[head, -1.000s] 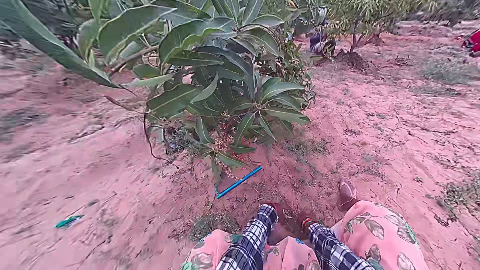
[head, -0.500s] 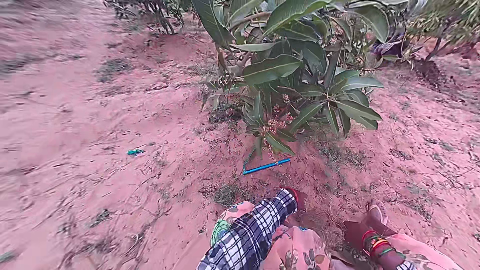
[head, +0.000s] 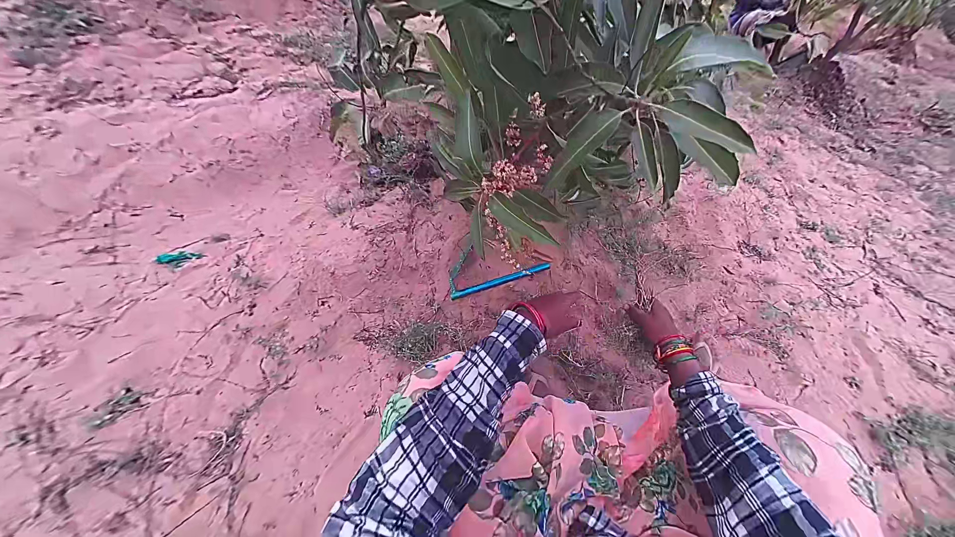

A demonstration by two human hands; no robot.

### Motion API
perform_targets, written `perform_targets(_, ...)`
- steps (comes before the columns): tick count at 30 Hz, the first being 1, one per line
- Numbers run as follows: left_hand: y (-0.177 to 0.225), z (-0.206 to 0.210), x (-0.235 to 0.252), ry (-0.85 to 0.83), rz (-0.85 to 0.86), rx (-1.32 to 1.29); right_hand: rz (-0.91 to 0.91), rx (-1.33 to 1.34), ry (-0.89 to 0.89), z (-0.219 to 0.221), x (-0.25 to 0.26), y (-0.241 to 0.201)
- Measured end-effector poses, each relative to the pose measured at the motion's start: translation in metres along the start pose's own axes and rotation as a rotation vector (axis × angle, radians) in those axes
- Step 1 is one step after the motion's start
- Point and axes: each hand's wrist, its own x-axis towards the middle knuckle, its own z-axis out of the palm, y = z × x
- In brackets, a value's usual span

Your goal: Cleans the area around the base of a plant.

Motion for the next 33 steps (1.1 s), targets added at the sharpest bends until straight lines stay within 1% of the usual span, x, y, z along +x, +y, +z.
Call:
perform_targets(3, -0.015, 0.000, 0.012, 0.083, -0.089, -0.055, -0.105, 0.074, -0.022, 0.041, 0.006, -0.029)
perform_targets(5, -0.015, -0.001, 0.010, 0.141, -0.151, -0.139, -0.194, 0.097, -0.044, 0.062, 0.006, -0.050)
perform_targets(8, -0.018, -0.001, 0.011, 0.274, -0.172, -0.333, -0.370, 0.162, -0.045, 0.083, -0.004, -0.084)
perform_targets(10, -0.018, -0.004, 0.011, 0.343, -0.211, -0.414, -0.484, 0.223, -0.058, 0.092, -0.012, -0.100)
perform_targets(11, -0.020, -0.007, 0.010, 0.381, -0.239, -0.428, -0.527, 0.233, -0.092, 0.094, -0.015, -0.105)
perform_targets(13, -0.032, -0.012, 0.011, 0.438, -0.281, -0.385, -0.606, 0.260, -0.231, 0.096, -0.010, -0.106)
perform_targets(14, -0.039, -0.015, 0.011, 0.427, -0.308, -0.332, -0.643, 0.280, -0.317, 0.096, -0.002, -0.100)
perform_targets(15, -0.045, -0.020, 0.010, 0.382, -0.338, -0.280, -0.671, 0.312, -0.382, 0.097, 0.008, -0.091)
perform_targets(17, -0.049, -0.028, 0.006, 0.265, -0.417, -0.166, -0.617, 0.369, -0.473, 0.096, 0.034, -0.068)
perform_targets(18, -0.048, -0.030, 0.004, 0.213, -0.467, -0.110, -0.563, 0.390, -0.478, 0.097, 0.051, -0.052)
perform_targets(20, -0.043, -0.032, 0.001, 0.112, -0.546, -0.009, -0.417, 0.358, -0.408, 0.104, 0.087, -0.010)
perform_targets(22, -0.037, -0.033, -0.001, 0.055, -0.568, 0.038, -0.204, 0.157, -0.360, 0.111, 0.116, 0.037)
perform_targets(24, -0.034, -0.034, -0.002, 0.012, -0.570, 0.071, -0.023, -0.119, -0.411, 0.127, 0.134, 0.085)
perform_targets(26, -0.033, -0.033, -0.001, -0.042, -0.581, 0.103, 0.026, -0.279, -0.503, 0.147, 0.138, 0.123)
perform_targets(27, -0.034, -0.032, 0.000, -0.070, -0.589, 0.118, 0.018, -0.307, -0.537, 0.153, 0.134, 0.131)
perform_targets(29, -0.039, -0.029, 0.003, -0.111, -0.598, 0.147, 0.013, -0.287, -0.531, 0.169, 0.131, 0.138)
perform_targets(32, -0.046, -0.025, 0.010, -0.160, -0.608, 0.152, 0.068, -0.266, -0.441, 0.187, 0.129, 0.116)
perform_targets(33, -0.048, -0.024, 0.012, -0.171, -0.614, 0.151, 0.047, -0.267, -0.409, 0.200, 0.135, 0.114)
